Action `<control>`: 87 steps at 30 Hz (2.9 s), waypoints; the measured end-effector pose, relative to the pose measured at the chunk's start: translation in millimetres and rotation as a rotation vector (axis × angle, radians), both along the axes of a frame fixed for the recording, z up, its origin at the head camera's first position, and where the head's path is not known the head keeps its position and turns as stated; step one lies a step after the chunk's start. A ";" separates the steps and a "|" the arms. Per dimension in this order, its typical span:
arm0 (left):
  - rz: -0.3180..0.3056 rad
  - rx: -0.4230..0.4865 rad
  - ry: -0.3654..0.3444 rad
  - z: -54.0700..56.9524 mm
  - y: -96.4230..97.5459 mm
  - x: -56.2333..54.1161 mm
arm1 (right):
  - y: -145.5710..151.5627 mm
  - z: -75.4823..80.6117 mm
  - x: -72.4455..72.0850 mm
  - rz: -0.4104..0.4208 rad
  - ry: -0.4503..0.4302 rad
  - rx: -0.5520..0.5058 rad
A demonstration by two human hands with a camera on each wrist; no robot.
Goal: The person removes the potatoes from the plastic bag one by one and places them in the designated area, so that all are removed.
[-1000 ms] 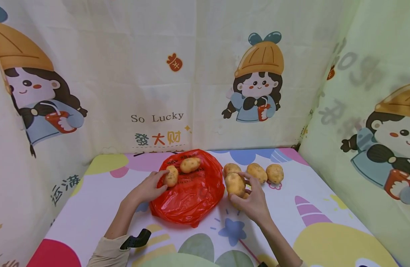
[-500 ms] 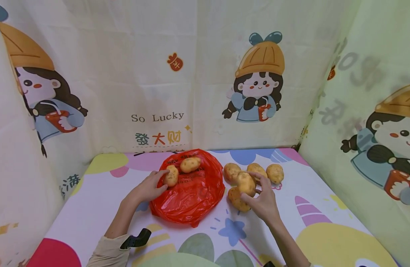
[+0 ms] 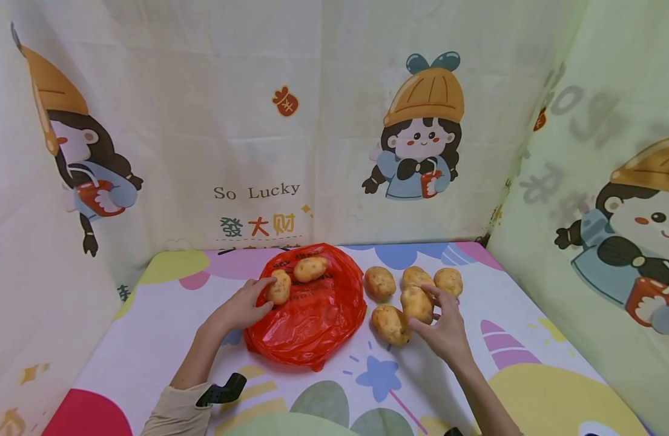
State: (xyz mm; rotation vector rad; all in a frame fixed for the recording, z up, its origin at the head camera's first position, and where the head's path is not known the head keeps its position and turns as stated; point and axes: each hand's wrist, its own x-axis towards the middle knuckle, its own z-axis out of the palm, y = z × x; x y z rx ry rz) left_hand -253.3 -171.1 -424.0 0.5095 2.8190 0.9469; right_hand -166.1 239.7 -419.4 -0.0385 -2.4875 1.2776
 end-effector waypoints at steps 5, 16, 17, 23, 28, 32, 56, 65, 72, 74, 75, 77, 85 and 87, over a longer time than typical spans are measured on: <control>-0.002 0.002 -0.001 0.4 0.1 0.5 | 5.6 -1.8 1.0 0.000 0.002 0.013; -0.009 0.000 0.009 -1.5 -1.0 -1.3 | 19.0 -9.3 0.1 -0.023 -0.040 0.110; -0.010 0.001 0.010 -1.4 -1.1 -1.3 | 20.3 -9.9 0.2 -0.019 -0.043 0.121; -0.005 -0.001 0.004 -0.7 -0.4 -0.8 | 25.8 -13.3 -0.2 0.006 -0.056 0.154; -0.002 -0.004 0.000 -0.7 -0.1 -0.4 | 27.6 -16.4 -1.2 0.006 -0.063 0.154; -0.003 -0.002 -0.003 -0.6 -0.1 -0.5 | 29.0 -19.6 -1.5 0.006 -0.072 0.151; -0.006 -0.004 0.006 -1.4 1.2 -0.3 | 30.4 -22.3 -3.8 0.011 -0.057 0.184; 0.003 -0.009 0.000 -3.3 2.4 -0.7 | 25.3 -21.4 -6.0 0.011 -0.017 0.134; -0.002 -0.010 0.004 -3.5 2.7 -0.8 | 13.6 -12.4 -8.2 -0.004 -0.070 0.083; 0.001 -0.011 0.002 -3.9 2.8 -0.8 | 9.3 -9.8 -8.5 -0.002 -0.081 0.065; 0.001 -0.011 0.001 -4.1 2.8 -0.8 | 7.1 -8.4 -8.6 0.000 -0.079 0.058; 0.003 -0.010 -0.002 -4.3 2.9 -0.6 | 2.5 -6.1 -8.9 0.007 -0.077 0.039; -0.003 0.001 -0.001 -3.5 3.1 -0.4 | -16.3 1.9 -12.8 0.021 -0.068 0.001; -0.015 -0.005 0.017 -3.8 2.8 -1.0 | -21.3 3.7 -14.1 0.020 -0.068 0.003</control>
